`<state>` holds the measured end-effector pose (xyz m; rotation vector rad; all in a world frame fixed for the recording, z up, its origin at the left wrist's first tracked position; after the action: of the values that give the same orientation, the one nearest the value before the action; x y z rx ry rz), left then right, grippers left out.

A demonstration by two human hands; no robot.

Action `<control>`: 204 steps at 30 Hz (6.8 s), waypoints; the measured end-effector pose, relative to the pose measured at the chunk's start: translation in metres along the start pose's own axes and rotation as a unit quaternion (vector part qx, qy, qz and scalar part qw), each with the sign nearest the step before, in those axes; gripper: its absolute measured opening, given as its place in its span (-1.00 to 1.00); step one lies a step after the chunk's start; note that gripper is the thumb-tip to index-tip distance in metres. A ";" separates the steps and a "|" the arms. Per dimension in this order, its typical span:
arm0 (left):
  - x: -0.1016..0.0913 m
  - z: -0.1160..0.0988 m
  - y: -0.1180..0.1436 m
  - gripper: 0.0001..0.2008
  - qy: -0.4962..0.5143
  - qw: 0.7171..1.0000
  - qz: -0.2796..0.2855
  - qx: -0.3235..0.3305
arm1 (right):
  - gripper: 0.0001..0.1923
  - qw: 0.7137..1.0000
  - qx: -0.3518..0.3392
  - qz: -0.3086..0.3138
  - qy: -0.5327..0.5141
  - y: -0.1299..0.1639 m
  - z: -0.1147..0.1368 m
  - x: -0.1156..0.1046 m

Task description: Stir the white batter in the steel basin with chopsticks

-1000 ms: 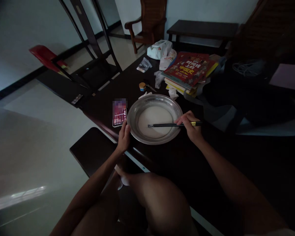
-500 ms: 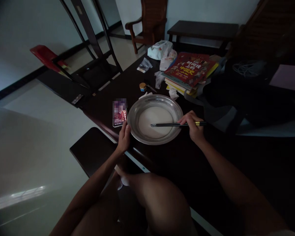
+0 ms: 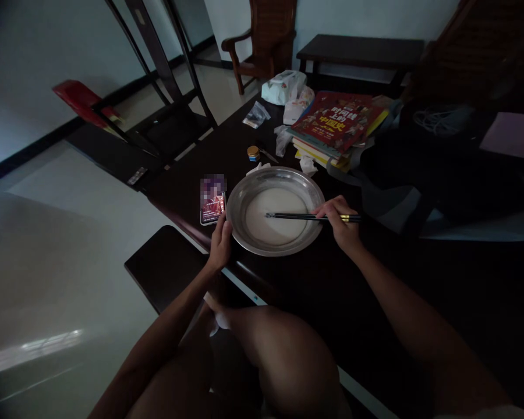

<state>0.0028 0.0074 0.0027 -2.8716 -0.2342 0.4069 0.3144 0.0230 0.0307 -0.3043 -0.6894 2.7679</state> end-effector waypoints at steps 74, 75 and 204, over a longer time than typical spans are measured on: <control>0.000 0.003 0.000 -0.36 -0.002 1.000 0.008 0.001 | -0.53 1.000 -0.006 0.000 -0.001 0.001 0.001 0.001; 0.000 0.003 0.000 -0.35 -0.001 1.000 0.007 0.001 | -0.52 1.000 -0.005 -0.012 -0.004 0.001 0.001 0.000; 0.000 0.002 0.000 -0.36 -0.006 1.000 0.008 0.005 | -0.49 1.000 0.008 -0.016 0.001 0.000 0.000 0.000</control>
<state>0.0025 0.0079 0.0008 -2.8641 -0.2111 0.4260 0.3144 0.0228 0.0311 -0.2898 -0.6669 2.7420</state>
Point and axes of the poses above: each hand's wrist, its own y-axis away from the middle knuckle, its own x-axis out of the palm, z = x × y, the point moved 2 cm from there along -y, towards the middle knuckle, and after that the axes turned 5 degrees about -z, right-handed, at the moved point
